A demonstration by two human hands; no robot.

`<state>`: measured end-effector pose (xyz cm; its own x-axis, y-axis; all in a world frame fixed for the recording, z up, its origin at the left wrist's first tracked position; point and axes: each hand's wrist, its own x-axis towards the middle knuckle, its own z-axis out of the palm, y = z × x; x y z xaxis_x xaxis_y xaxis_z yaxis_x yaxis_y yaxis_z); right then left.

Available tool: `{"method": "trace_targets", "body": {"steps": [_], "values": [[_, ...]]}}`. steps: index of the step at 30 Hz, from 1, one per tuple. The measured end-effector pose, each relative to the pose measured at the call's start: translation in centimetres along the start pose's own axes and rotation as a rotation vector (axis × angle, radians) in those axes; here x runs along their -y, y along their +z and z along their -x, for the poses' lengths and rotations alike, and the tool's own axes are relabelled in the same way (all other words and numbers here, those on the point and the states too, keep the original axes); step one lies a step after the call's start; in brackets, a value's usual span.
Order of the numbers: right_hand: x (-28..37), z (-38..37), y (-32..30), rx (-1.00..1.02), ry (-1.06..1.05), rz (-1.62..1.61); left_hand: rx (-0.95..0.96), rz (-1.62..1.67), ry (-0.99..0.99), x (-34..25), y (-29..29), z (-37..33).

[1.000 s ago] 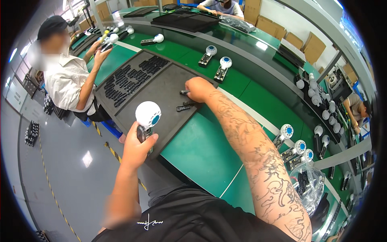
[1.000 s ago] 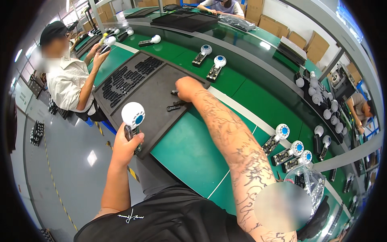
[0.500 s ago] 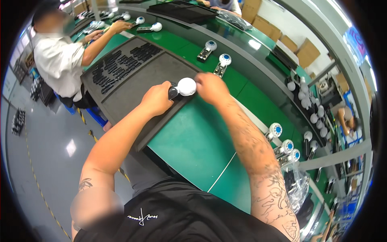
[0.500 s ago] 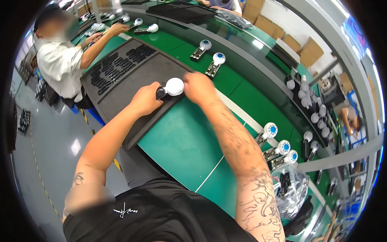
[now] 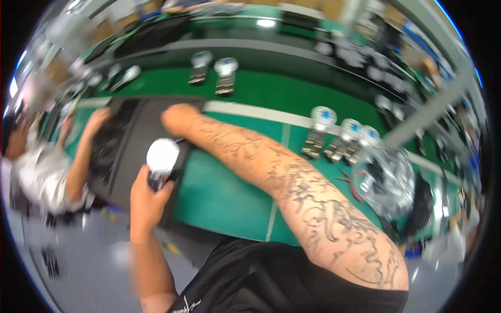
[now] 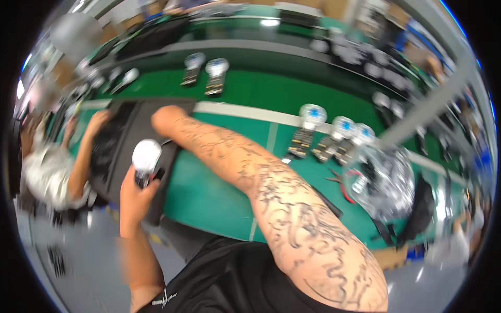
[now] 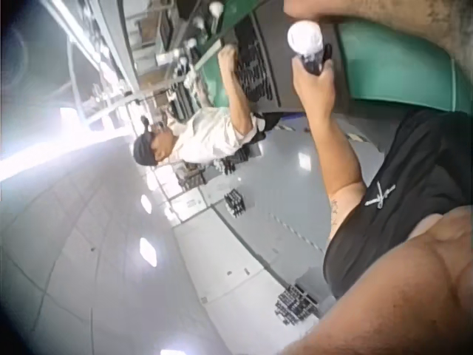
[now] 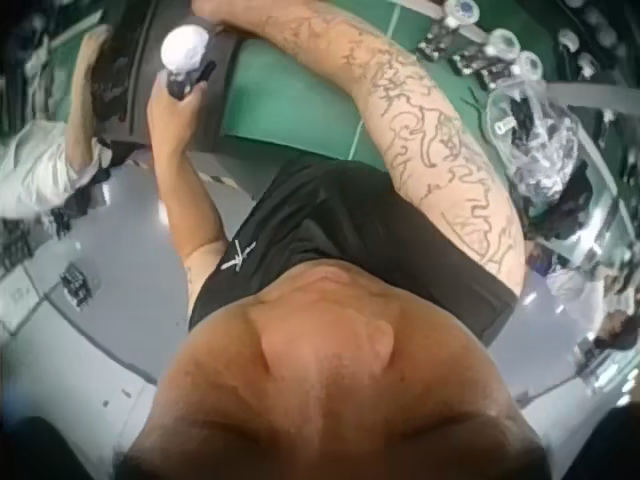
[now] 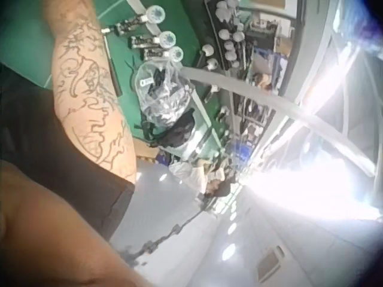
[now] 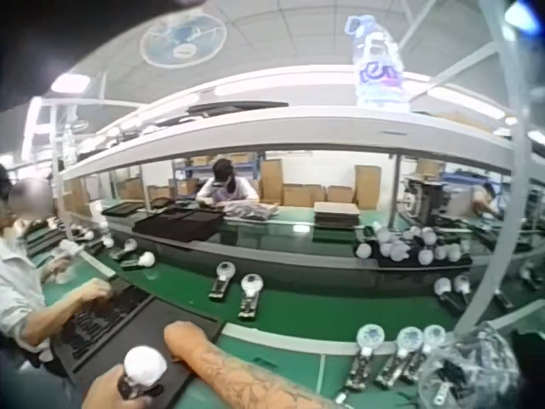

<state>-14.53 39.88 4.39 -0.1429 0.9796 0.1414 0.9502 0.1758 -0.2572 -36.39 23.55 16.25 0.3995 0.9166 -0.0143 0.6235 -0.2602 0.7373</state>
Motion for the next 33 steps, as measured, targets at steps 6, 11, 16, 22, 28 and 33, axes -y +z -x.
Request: {"method": "trace_targets", "body": {"steps": [6,11,16,22,28,33], "values": [[-7.8,10.0,-7.8,-0.017,0.273,0.053,0.061,-0.094,0.084,0.1,5.9,2.5],[-8.9,12.6,-6.7,-0.245,0.229,0.021,0.149,-0.177,0.121,-0.1,7.3,1.1],[-2.2,10.0,-4.8,-0.193,-0.134,-0.02,-0.027,0.155,0.187,1.6,6.4,2.4],[0.4,6.1,0.5,-0.091,-0.048,0.057,0.019,0.88,-0.159,7.3,2.3,4.0],[7.8,-0.3,2.2,0.016,-0.058,0.015,0.168,1.147,0.027,32.9,-1.9,-4.2],[5.1,0.0,1.8,0.087,-0.012,0.026,0.365,1.075,0.004,13.7,-2.9,-2.4]]}}
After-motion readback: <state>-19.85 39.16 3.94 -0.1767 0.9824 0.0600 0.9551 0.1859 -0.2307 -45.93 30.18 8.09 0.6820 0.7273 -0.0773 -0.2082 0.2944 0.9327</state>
